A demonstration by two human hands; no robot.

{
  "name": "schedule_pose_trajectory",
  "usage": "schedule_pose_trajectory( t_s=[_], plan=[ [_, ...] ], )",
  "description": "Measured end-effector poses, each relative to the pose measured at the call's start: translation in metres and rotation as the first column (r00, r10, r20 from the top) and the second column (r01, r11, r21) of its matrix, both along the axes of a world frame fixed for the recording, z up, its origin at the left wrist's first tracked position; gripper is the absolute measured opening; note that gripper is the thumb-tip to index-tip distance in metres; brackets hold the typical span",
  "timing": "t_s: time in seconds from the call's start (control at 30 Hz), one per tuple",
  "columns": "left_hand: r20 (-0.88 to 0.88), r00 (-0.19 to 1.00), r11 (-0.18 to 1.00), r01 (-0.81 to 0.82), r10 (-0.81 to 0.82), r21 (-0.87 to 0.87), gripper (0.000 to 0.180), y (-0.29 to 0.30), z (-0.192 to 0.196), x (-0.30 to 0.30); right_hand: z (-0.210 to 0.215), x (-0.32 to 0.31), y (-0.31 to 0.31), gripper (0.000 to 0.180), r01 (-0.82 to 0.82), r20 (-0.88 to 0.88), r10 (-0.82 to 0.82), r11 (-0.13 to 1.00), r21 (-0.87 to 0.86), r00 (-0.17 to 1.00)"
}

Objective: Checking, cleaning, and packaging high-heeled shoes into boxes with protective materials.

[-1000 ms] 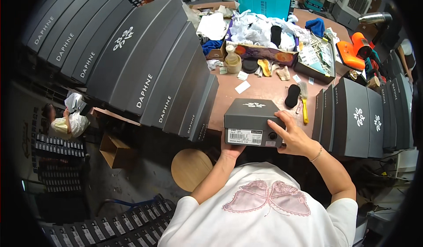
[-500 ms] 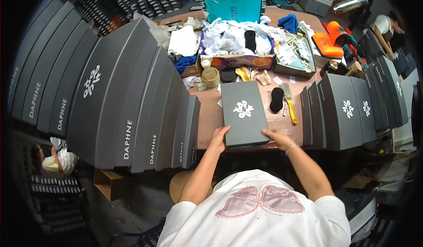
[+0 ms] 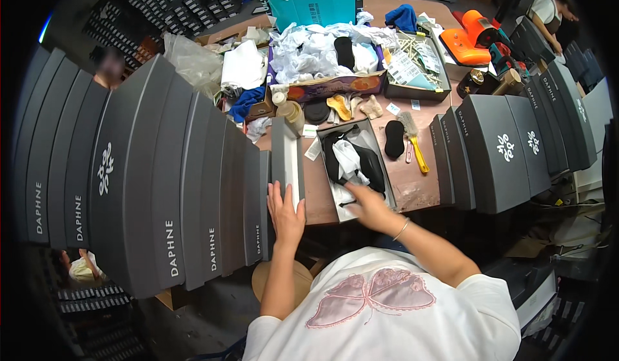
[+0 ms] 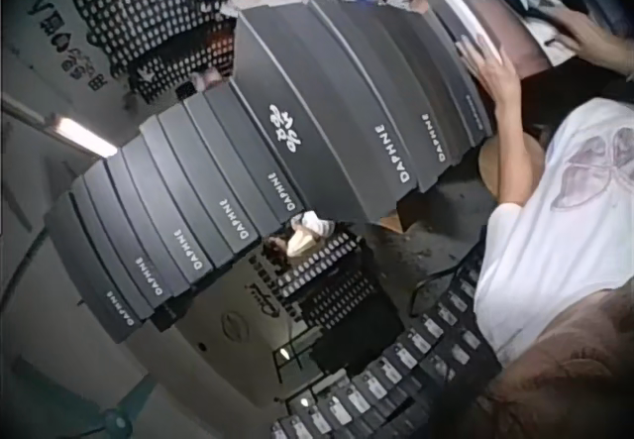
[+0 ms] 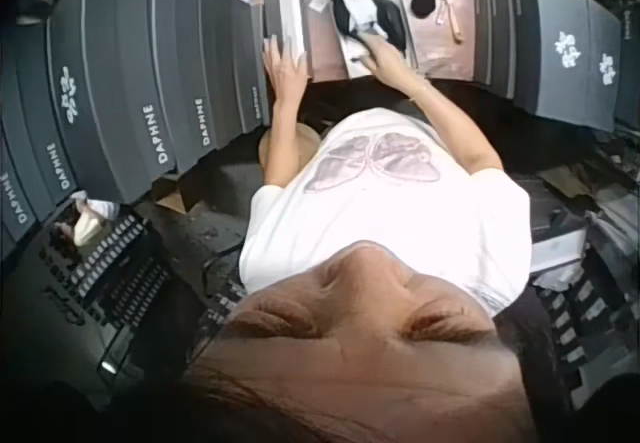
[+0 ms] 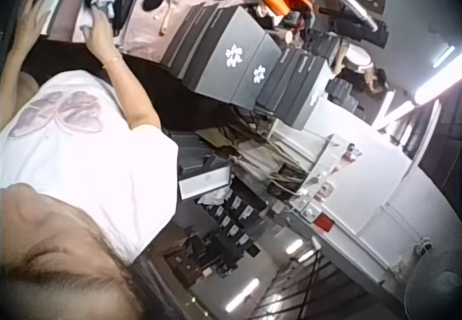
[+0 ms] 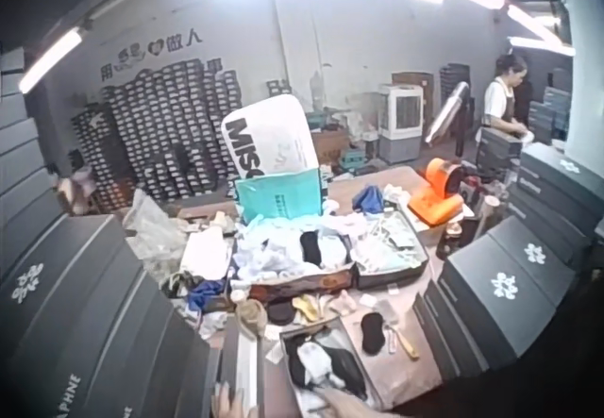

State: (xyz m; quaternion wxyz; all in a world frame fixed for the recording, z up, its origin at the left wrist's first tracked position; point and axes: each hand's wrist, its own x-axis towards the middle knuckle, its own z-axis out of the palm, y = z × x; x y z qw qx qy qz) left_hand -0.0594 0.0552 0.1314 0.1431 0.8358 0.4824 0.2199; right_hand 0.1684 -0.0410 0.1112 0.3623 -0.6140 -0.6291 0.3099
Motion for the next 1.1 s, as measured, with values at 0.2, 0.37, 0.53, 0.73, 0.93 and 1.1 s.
schedule_pose_trajectory(
  t_s=[0.2,0.37,0.53,0.73,0.93,1.1],
  plan=[
    [-0.098,0.927,0.931,0.364,-0.363,-0.003,0.038,-0.019,-0.043,0.13,-0.054,0.077,0.069,0.061,0.032,0.74,-0.091,0.995,0.094,0.666],
    [-0.505,0.771,0.922,0.321,-0.388,-0.218,0.037,-0.005,-0.099,0.133,-0.046,0.104,0.126,0.05,0.134,0.448,-0.085,0.988,-0.078,0.89],
    [-0.444,0.812,0.926,0.34,-0.378,-0.167,0.028,-0.016,-0.114,0.13,-0.029,0.103,0.128,0.043,-0.161,0.594,0.242,0.969,-0.188,0.767],
    [-0.327,0.74,0.796,0.457,-0.588,-0.398,0.044,-0.012,-0.074,0.123,-0.079,0.091,0.124,0.031,-0.01,0.606,0.217,0.945,-0.326,0.766],
    [-0.378,0.668,0.76,0.484,-0.641,-0.435,0.057,-0.01,-0.088,0.116,-0.018,0.15,0.131,0.026,-0.157,0.064,0.191,0.922,-0.354,0.979],
    [0.253,0.897,0.864,0.426,-0.364,-0.268,0.03,0.011,-0.031,0.106,-0.016,0.169,0.077,0.032,-0.155,-0.06,0.144,0.935,-0.319,0.988]
  ],
)
